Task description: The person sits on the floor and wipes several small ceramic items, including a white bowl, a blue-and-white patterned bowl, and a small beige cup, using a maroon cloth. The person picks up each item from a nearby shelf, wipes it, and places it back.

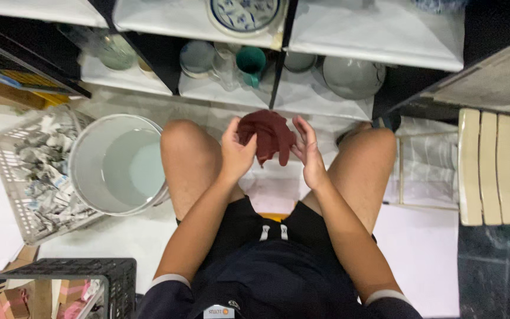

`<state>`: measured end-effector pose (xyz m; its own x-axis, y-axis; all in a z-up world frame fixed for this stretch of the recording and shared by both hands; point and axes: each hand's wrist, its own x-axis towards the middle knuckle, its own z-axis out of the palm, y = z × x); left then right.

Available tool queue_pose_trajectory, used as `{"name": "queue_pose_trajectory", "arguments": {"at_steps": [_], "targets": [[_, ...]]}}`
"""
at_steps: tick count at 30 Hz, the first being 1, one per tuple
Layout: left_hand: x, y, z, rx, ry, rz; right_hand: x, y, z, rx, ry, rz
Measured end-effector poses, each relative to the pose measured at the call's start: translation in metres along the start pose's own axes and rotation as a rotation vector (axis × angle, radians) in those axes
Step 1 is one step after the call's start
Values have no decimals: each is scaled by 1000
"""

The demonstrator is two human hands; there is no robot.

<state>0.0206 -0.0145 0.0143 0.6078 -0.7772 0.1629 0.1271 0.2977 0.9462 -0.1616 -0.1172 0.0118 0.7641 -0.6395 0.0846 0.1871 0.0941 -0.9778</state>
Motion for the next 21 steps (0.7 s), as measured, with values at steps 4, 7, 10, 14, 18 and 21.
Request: {"name": "queue_pose_trajectory", "arguments": {"at_steps": [4,7,10,14,18,21], "targets": [[-8,20,1,426,-17,9,-5,1,1,-44,-60,-121],[-7,36,12,607,-45,-28,-7,2,0,-51,-66,-46],[-8,46,20,609,-45,48,-9,6,2,-324,16,183],[-9,54,24,601,-78,212,-4,6,6,-209,58,75],[-9,58,26,602,-140,261,-1,0,5,49,116,2],[-10,62,29,570,-248,288,1,-1,2,113,207,75]]}}
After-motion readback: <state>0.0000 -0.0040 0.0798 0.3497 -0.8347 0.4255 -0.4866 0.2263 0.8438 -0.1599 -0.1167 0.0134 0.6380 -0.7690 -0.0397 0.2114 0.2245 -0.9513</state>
